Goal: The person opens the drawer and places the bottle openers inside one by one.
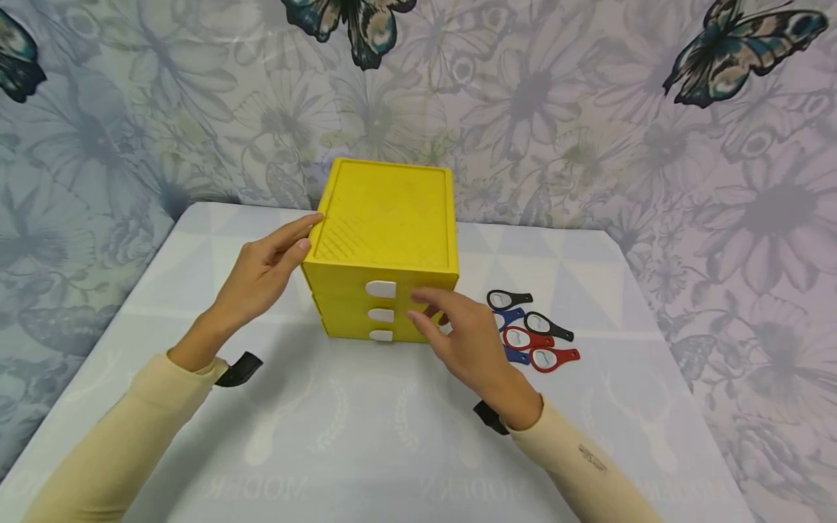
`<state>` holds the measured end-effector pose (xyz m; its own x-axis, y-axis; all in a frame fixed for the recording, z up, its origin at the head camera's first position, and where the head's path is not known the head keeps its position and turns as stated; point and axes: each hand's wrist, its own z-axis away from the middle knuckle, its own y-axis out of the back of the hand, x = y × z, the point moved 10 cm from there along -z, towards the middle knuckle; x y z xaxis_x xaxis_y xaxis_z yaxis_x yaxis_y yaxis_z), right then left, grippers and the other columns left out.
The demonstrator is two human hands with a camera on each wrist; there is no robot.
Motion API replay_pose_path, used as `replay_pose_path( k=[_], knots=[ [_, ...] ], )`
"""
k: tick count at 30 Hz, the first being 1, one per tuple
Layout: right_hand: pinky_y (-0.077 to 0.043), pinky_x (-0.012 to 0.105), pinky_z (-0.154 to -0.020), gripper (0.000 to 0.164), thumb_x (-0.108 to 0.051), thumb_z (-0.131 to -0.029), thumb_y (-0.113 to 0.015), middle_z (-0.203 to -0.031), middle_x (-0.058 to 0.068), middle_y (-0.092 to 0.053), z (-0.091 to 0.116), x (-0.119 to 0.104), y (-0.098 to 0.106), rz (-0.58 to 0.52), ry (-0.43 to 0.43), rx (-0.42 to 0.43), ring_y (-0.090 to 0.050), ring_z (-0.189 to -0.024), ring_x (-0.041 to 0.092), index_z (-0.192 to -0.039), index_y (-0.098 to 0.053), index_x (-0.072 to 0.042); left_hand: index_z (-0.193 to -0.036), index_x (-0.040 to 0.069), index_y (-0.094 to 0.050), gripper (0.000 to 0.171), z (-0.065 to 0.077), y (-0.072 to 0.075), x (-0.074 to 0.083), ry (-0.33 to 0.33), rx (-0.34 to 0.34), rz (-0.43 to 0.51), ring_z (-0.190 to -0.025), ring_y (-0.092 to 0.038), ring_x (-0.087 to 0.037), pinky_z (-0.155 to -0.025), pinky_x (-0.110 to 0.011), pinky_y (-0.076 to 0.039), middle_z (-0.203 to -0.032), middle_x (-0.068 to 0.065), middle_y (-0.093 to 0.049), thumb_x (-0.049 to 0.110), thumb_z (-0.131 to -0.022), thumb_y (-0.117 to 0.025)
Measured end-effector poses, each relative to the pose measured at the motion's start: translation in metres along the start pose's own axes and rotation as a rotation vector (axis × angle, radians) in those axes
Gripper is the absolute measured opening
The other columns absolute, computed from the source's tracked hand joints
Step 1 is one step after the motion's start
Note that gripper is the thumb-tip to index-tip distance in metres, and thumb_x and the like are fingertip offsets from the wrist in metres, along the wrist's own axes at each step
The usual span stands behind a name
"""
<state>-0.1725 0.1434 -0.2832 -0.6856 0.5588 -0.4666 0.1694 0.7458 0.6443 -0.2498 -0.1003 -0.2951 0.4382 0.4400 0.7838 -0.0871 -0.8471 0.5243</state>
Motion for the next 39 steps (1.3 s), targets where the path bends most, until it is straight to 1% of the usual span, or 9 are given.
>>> replay_pose_path(
  k=[2,7,16,22,27,34,39],
  knots=[
    [-0.059,0.025,-0.065,0.030,-0.005,-0.083,-0.081,-0.098,0.007,-0.076,-0.003,-0.001,-0.003,-0.009,0.000,-0.001,-0.069,-0.080,0.014,-0.112,-0.073,-0.003,-0.152,0.033,-0.043,0.046,0.000,0.000,0.000,-0.001,-0.003,0.003,-0.124,-0.063,-0.024,-0.101,-0.046,-0.053,-0.153,0.003,-0.048,0.040,-0.107,-0.045],
    [-0.059,0.026,-0.063,0.029,-0.006,-0.083,-0.081,-0.095,0.006,-0.076,-0.006,0.000,-0.005,-0.019,-0.012,0.009,-0.070,-0.078,0.015,-0.111,-0.073,-0.003,-0.152,0.033,-0.043,0.046,-0.001,-0.001,-0.002,0.004,-0.005,0.006,-0.124,-0.063,-0.025,-0.102,-0.048,-0.052,-0.153,0.002,-0.048,0.039,-0.107,-0.045],
    [-0.058,0.023,-0.061,0.025,-0.007,-0.087,-0.078,-0.095,0.006,-0.076,-0.012,0.000,-0.009,-0.049,-0.049,0.013,-0.071,-0.079,0.016,-0.111,-0.073,-0.003,-0.151,0.036,-0.043,0.045,-0.001,-0.001,-0.005,0.018,0.001,0.011,-0.125,-0.062,-0.023,-0.102,-0.047,-0.052,-0.152,0.005,-0.049,0.041,-0.107,-0.045],
    [-0.057,0.023,-0.060,0.022,-0.006,-0.087,-0.077,-0.092,0.004,-0.076,-0.015,-0.001,-0.014,-0.087,-0.058,0.015,-0.070,-0.077,0.014,-0.109,-0.074,-0.005,-0.151,0.036,-0.044,0.044,-0.001,-0.001,-0.004,0.010,0.007,0.022,-0.127,-0.061,-0.023,-0.103,-0.047,-0.052,-0.152,0.004,-0.049,0.039,-0.107,-0.046],
    [-0.057,0.025,-0.059,0.020,-0.005,-0.085,-0.079,-0.090,0.005,-0.077,-0.017,-0.002,-0.016,-0.067,-0.065,0.044,-0.071,-0.074,0.013,-0.105,-0.075,-0.004,-0.151,0.035,-0.044,0.044,0.000,-0.002,-0.003,0.001,0.005,0.028,-0.126,-0.061,-0.023,-0.102,-0.046,-0.052,-0.151,0.003,-0.050,0.037,-0.107,-0.046],
    [-0.056,0.024,-0.057,0.013,-0.009,-0.088,-0.077,-0.084,0.005,-0.076,-0.022,-0.004,-0.015,-0.033,-0.061,0.078,-0.068,-0.066,0.012,-0.099,-0.076,-0.003,-0.151,0.035,-0.044,0.043,0.001,0.000,-0.004,0.000,0.014,0.032,-0.124,-0.063,-0.023,-0.101,-0.047,-0.053,-0.151,0.004,-0.050,0.037,-0.107,-0.046],
    [-0.053,0.022,-0.054,0.010,-0.009,-0.088,-0.077,-0.080,0.004,-0.075,-0.023,-0.002,-0.015,-0.031,-0.076,0.082,-0.065,-0.062,0.010,-0.097,-0.077,-0.004,-0.151,0.035,-0.045,0.043,0.000,-0.001,-0.004,0.000,0.010,0.037,-0.126,-0.062,-0.023,-0.103,-0.046,-0.052,-0.151,0.003,-0.050,0.036,-0.107,-0.046]
  ],
)
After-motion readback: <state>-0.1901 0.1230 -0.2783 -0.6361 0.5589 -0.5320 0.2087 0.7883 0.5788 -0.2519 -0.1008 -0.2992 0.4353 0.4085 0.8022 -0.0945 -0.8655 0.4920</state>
